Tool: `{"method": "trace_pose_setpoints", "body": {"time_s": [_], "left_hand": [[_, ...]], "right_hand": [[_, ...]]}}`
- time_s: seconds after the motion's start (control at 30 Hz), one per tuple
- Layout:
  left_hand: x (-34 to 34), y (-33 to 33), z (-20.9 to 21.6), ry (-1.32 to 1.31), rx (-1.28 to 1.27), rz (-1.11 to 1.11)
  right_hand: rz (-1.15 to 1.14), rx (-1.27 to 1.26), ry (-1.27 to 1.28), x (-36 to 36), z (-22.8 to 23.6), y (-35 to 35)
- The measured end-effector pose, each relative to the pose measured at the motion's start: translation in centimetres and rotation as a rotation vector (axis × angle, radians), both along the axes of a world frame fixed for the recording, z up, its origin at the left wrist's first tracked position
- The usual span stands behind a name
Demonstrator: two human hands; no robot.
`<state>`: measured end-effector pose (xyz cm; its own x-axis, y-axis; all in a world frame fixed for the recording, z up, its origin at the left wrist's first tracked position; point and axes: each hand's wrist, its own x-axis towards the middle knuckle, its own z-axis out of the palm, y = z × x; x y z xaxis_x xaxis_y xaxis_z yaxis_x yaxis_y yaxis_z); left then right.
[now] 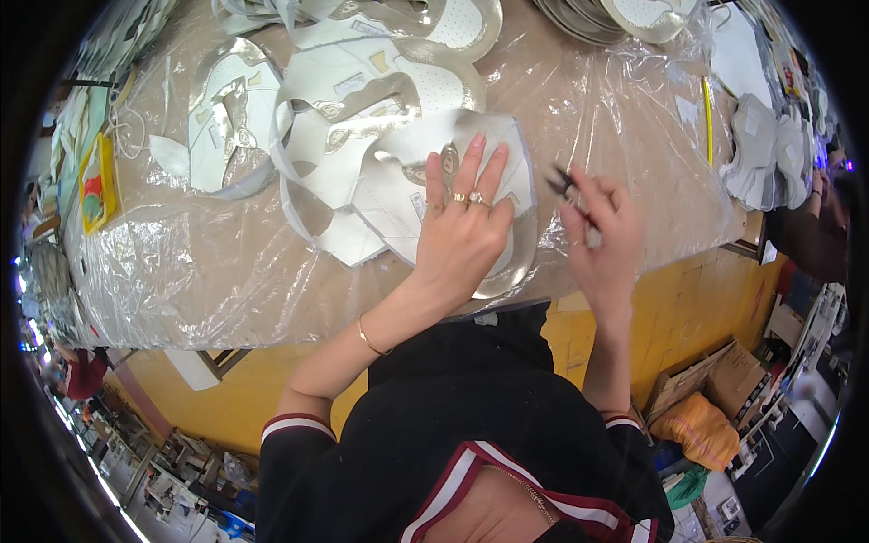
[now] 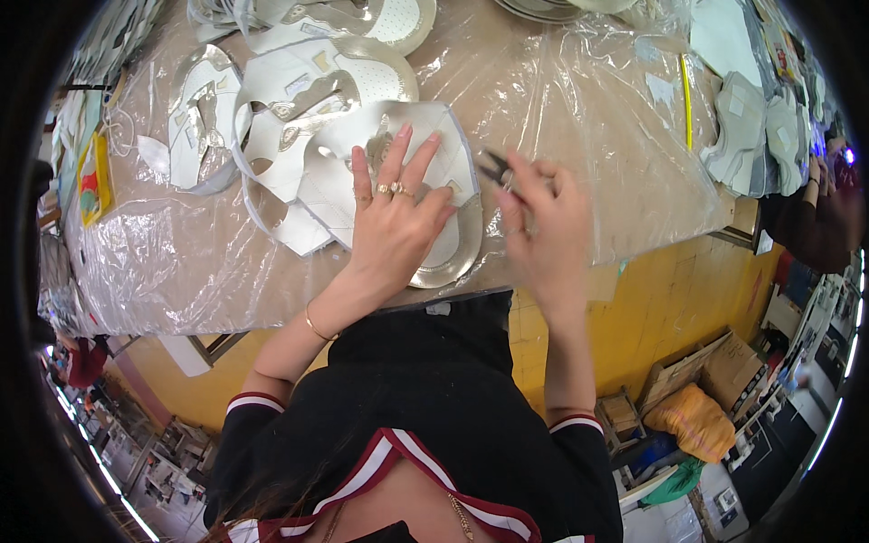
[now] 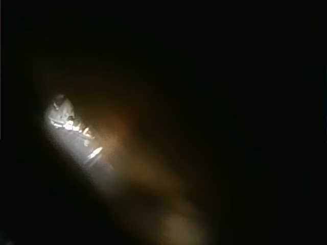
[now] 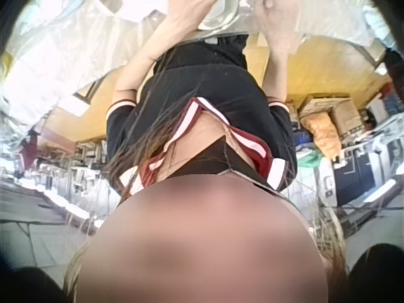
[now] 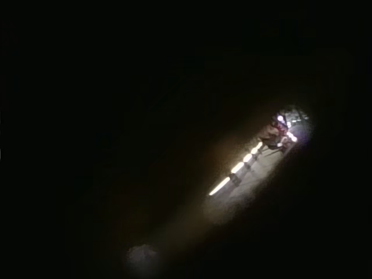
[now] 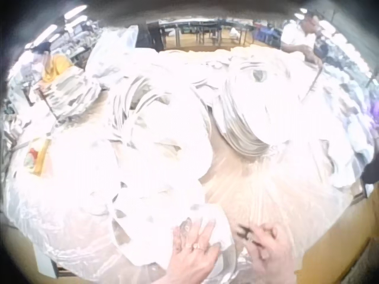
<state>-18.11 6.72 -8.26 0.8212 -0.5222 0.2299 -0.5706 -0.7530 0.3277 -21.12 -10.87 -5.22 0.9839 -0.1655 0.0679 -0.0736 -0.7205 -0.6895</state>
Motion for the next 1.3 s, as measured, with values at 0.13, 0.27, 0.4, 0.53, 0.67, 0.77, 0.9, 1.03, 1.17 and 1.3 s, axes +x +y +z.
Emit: {"method": "trace_pose_setpoints", "body": {"time_s": [0.13, 0.27, 0.4, 0.53, 0.67, 0.77, 0.9, 1.03, 1.17, 1.3], "left_hand": [[0.1, 0.0, -1.2, 0.104, -0.005, -0.065], [0.2, 0.3, -1.7, 0.232, -0.244, -0.038], [0.3, 0.3, -1.6, 0.247, -0.259, -0.031], [0.4, 0.4, -1.5, 0.245, -0.275, -0.036], [0.4, 0.4, -1.6, 0.253, -0.296, -0.031], [0.5, 0.3, -1.7, 0.259, -0.331, -0.011], [0.4, -0.3, -1.5, 0.244, -0.331, 0.028], [0.1, -1.1, -1.4, 0.225, -0.287, 0.069], [0.0, -1.5, -1.6, 0.197, -0.205, 0.079], [0.3, -1.5, -2.0, 0.207, -0.209, 0.048]], "right_hand": [[0.074, -0.339, -0.123, -3.5, -2.3, 1.1], [0.017, -0.372, -0.08, -4.1, -4.6, 1.3], [0.024, -0.356, -0.091, -3.8, -4.7, 1.4], [0.057, -0.295, -0.111, -3.3, -4.5, 1.2], [0.085, -0.295, -0.085, -3.2, -4.6, 0.9], [0.063, -0.27, -0.202, -3.2, -5.2, 1.2], [0.035, -0.179, -0.221, -3.1, -6.0, 1.7], [0.059, -0.195, -0.213, -3.3, -5.9, 1.4], [0.053, -0.179, -0.155, -3.4, -5.8, 1.4], [0.021, -0.105, -0.18, -3.3, -6.0, 1.6]]}}
